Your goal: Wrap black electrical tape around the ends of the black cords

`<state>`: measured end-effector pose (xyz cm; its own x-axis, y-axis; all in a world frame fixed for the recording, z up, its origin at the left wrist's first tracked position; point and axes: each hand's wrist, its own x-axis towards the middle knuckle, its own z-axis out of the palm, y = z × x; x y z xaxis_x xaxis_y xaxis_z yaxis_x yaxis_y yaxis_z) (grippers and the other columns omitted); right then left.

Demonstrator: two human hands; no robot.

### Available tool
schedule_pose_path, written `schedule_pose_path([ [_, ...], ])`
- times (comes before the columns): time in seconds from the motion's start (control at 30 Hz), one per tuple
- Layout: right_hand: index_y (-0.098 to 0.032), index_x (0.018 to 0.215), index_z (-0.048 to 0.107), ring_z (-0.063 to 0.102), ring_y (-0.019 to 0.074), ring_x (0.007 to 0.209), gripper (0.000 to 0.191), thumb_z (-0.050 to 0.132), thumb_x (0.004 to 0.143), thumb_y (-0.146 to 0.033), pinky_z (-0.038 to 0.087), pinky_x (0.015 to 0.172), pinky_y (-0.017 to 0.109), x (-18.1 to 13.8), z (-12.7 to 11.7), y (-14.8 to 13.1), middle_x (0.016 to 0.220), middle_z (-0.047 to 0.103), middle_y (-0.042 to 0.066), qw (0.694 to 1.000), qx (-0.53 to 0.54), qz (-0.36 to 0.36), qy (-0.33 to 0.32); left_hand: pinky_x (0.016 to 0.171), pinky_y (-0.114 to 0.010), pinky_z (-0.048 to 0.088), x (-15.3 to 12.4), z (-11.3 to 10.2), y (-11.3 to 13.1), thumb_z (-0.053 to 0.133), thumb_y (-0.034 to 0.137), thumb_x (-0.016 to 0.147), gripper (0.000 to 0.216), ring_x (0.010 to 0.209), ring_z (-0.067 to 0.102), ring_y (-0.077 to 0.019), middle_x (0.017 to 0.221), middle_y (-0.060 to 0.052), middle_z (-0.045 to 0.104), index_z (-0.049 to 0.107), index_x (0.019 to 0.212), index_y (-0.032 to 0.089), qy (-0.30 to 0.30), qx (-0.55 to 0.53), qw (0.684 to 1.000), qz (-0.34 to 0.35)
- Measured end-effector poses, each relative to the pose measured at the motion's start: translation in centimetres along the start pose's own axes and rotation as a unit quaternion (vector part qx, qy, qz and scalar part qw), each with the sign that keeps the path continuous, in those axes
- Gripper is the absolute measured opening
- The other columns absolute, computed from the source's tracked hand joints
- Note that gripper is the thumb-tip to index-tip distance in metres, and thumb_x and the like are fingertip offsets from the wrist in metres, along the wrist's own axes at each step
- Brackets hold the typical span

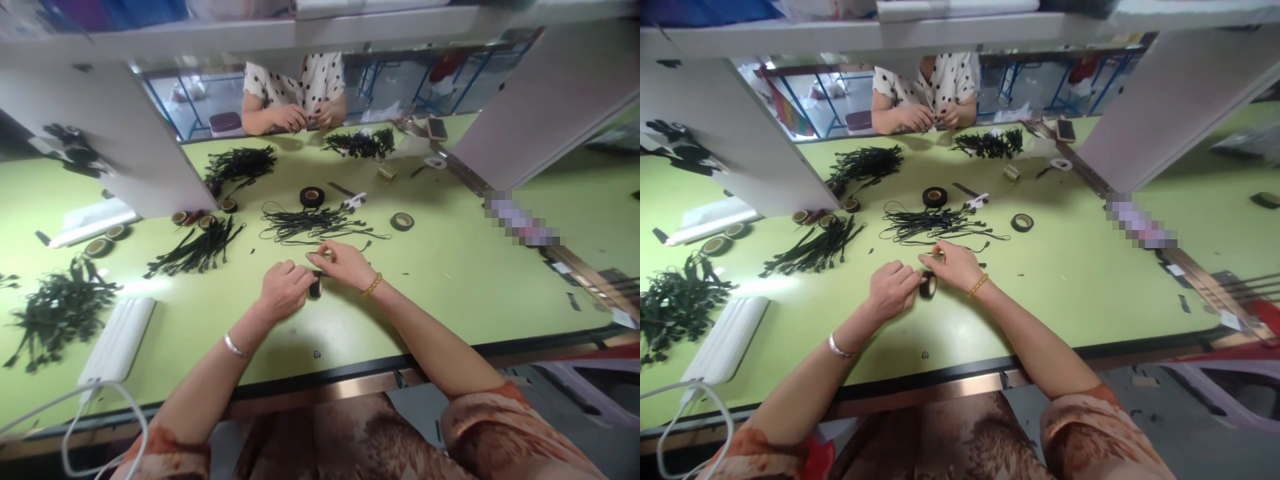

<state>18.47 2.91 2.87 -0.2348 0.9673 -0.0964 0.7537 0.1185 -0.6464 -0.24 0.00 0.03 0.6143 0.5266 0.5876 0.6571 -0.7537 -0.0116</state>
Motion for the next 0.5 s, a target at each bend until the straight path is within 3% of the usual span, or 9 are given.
schedule_pose_path([
  [0.1,-0.018,0.087,0.065,0.057,0.0146,0.055,0.040,0.056,0.088,-0.057,0.040,0.060,0.028,0.1,0.0,0.2,0.058,0.063,0.000,0.995,0.083,-0.005,-0.048,0.060,-0.034,0.019,0.3,-0.7,0.0,0.048,0.029,0.094,0.031,0.063,0.037,-0.0177,0.061,-0.004,0.050,0.055,0.066,0.020,-0.050,-0.061,0.995,-0.068],
  [0.17,-0.017,0.085,0.065,0.058,0.0135,0.053,0.033,0.061,0.085,-0.051,0.042,0.058,0.027,0.2,0.3,0.3,0.058,0.064,0.000,0.980,0.171,-0.011,-0.105,0.060,-0.034,0.019,0.4,-0.9,0.1,0.048,0.032,0.094,0.031,0.063,0.038,-0.0177,0.062,-0.005,0.050,0.055,0.066,0.021,-0.094,-0.116,0.983,-0.110],
  [0.23,-0.017,0.086,0.064,0.055,0.0117,0.050,0.024,0.068,0.080,-0.040,0.041,0.054,0.025,0.2,1.0,0.2,0.057,0.063,-0.002,0.962,0.246,0.003,-0.117,0.061,-0.034,0.020,0.4,-0.7,0.2,0.047,0.034,0.093,0.030,0.062,0.039,-0.0171,0.063,-0.005,0.050,0.055,0.067,0.021,-0.132,-0.161,0.968,-0.139],
  [0.37,-0.020,0.093,0.055,0.055,0.0105,0.051,0.031,0.074,0.068,-0.024,0.045,0.053,0.024,0.2,2.3,-0.1,0.059,0.062,-0.006,0.924,0.381,0.033,-0.017,0.061,-0.032,0.022,0.4,0.2,0.6,0.048,0.031,0.090,0.024,0.058,0.040,-0.0159,0.061,-0.004,0.049,0.053,0.069,0.020,-0.156,-0.174,0.954,-0.186],
  [0.5,-0.022,0.093,0.045,0.060,0.0124,0.057,0.045,0.079,0.063,-0.027,0.050,0.059,0.028,0.1,2.5,-0.3,0.063,0.065,-0.006,0.862,0.503,0.017,0.058,0.061,-0.030,0.023,0.5,0.4,1.0,0.048,0.030,0.090,0.021,0.055,0.043,-0.0157,0.063,-0.003,0.054,0.055,0.073,0.020,-0.178,-0.159,0.942,-0.235],
])
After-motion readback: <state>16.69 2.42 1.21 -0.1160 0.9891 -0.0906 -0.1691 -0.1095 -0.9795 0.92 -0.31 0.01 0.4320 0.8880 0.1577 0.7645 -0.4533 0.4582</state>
